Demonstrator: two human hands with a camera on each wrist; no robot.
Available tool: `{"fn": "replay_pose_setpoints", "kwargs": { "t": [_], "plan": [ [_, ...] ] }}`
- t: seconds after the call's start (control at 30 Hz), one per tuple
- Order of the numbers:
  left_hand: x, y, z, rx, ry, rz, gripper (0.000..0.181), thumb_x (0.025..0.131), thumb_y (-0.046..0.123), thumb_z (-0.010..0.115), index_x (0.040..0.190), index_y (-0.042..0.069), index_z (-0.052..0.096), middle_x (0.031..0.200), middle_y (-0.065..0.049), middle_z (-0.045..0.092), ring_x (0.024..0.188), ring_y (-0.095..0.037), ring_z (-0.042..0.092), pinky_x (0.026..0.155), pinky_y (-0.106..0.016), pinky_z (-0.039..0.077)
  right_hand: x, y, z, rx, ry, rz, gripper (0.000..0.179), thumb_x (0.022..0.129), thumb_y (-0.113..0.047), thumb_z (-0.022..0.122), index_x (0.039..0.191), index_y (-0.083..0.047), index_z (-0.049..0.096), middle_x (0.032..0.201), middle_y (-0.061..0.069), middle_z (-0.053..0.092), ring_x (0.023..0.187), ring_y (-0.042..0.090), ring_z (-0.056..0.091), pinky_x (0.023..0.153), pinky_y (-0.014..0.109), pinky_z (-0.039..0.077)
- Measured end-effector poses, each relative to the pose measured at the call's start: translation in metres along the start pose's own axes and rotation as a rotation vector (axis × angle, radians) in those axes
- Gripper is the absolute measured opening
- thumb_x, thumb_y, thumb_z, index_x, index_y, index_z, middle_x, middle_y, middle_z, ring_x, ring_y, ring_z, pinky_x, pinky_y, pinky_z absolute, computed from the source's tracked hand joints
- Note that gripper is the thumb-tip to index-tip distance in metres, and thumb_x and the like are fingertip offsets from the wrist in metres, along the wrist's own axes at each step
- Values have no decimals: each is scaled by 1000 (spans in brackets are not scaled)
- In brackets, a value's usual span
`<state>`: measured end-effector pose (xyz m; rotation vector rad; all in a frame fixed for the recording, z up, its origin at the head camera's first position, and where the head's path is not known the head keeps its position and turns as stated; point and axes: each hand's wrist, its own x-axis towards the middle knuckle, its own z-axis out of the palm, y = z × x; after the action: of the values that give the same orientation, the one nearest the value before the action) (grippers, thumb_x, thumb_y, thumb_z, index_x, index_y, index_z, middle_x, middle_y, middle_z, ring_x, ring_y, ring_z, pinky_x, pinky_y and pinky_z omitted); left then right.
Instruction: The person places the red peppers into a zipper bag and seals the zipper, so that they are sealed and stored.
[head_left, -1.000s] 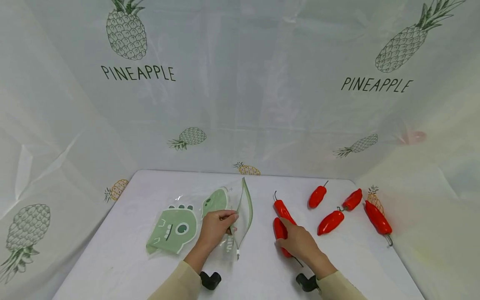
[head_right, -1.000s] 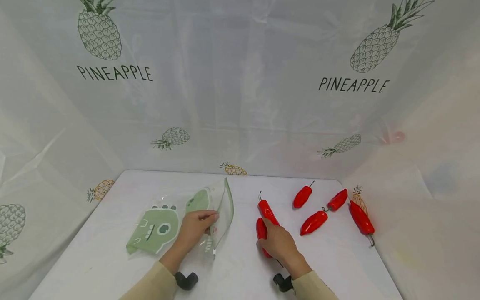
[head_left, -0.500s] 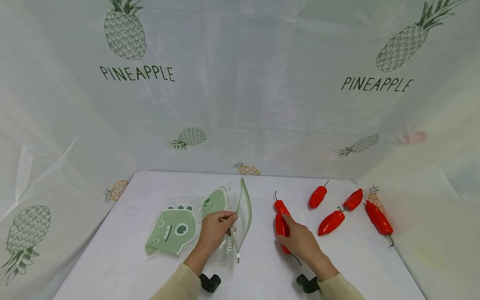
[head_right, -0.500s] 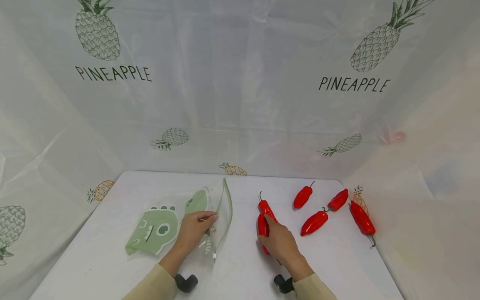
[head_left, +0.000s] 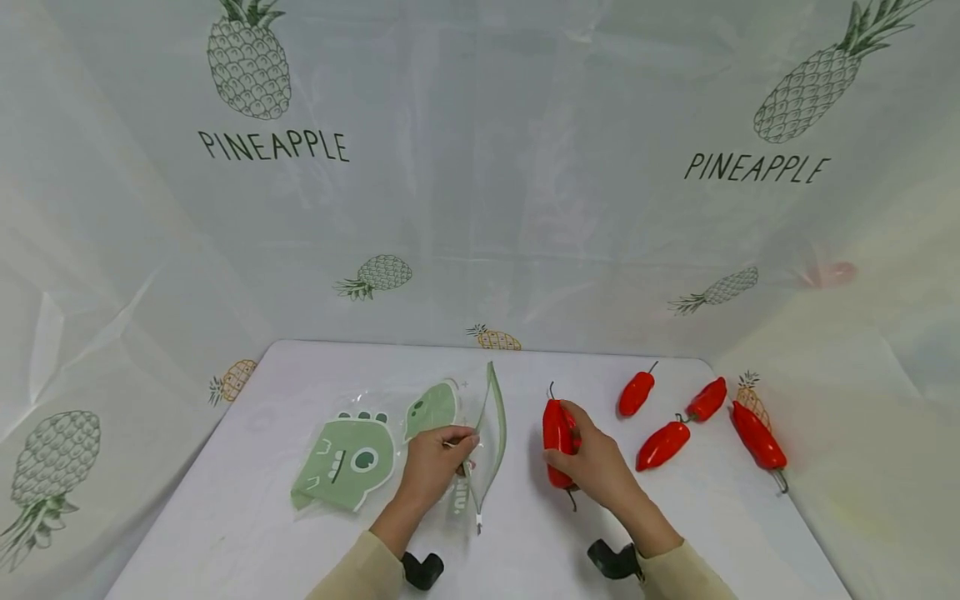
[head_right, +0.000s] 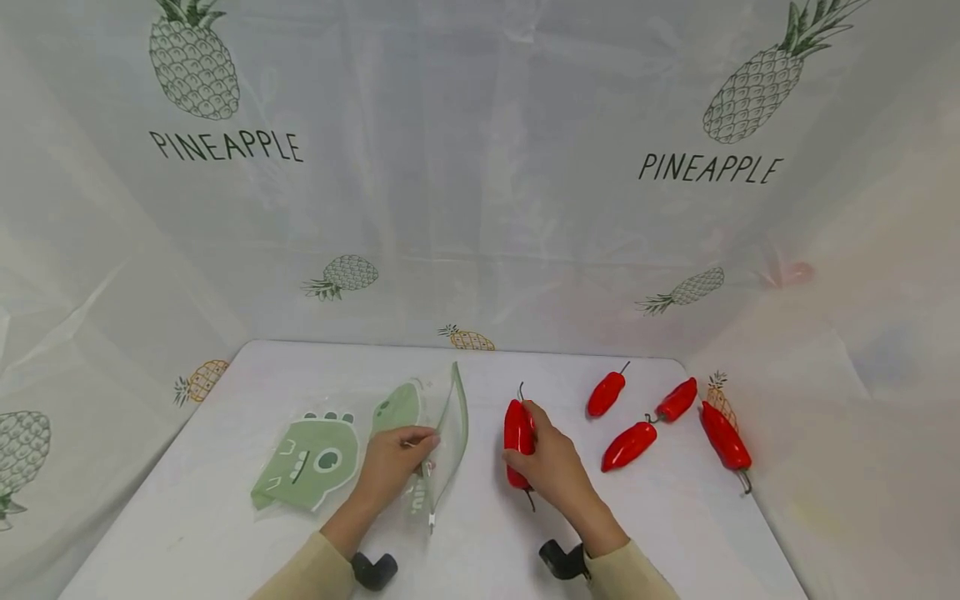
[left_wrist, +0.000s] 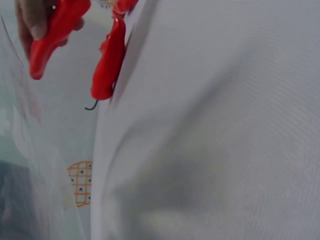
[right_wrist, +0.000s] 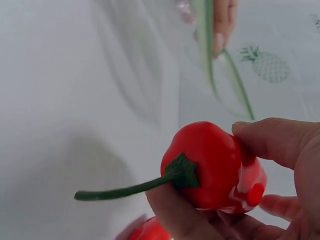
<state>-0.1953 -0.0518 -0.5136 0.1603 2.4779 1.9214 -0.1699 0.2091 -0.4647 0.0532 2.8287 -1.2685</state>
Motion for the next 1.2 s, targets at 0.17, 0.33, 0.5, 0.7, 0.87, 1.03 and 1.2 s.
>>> {"fn": "replay_pose_setpoints", "kwargs": {
  "t": [0.17,0.33,0.5,0.7,0.87,1.03,1.2],
  "plan": [
    [-3,0,2,5,-12,-9,22,98,21,77,113,5,80,97,-13,78,67,-13,71,61,-22,59,1,-8,-1,55,-8,-19,93,86,-18,87,163,-18,34,135,21,61,119,40,61,63,37,65],
    [-5,0,3,5,-22,7,22,98,20,77,113,4,80,98,-15,78,68,-13,72,61,-22,59,0,-12,0,110,-20,12,88,88,-20,86,161,-20,37,138,20,58,118,39,61,63,37,65],
    [-5,0,4,13,-23,19,20,98,18,77,112,5,80,97,-12,78,67,-12,72,61,-21,59,-4,-19,2,156,-18,22,87,87,-22,87,160,-20,40,137,19,58,119,39,60,64,37,65],
    [-8,4,7,45,-21,33,18,97,17,77,110,6,81,93,-5,78,65,-11,71,60,-22,59,-5,-30,5,316,-43,15,88,85,-20,89,160,-19,42,135,20,59,112,36,63,62,41,65],
    [-12,6,10,83,-34,57,18,98,17,76,110,5,81,93,-6,78,64,-9,69,58,-22,58,-6,-43,10,488,-80,31,84,88,-16,86,160,-22,42,136,22,58,112,38,65,63,47,66],
    [-15,8,14,106,-41,80,17,98,17,76,111,7,81,94,-4,78,64,-6,67,59,-21,58,-5,-51,19,608,-87,70,80,91,-15,82,160,-22,42,136,23,56,111,39,66,66,49,66],
    [-19,8,18,133,-43,100,18,99,19,75,113,8,81,97,-4,78,65,-3,66,61,-19,59,-3,-50,29,657,-92,98,80,92,-15,81,160,-20,41,134,24,54,111,39,66,67,50,65]
  ]
}}
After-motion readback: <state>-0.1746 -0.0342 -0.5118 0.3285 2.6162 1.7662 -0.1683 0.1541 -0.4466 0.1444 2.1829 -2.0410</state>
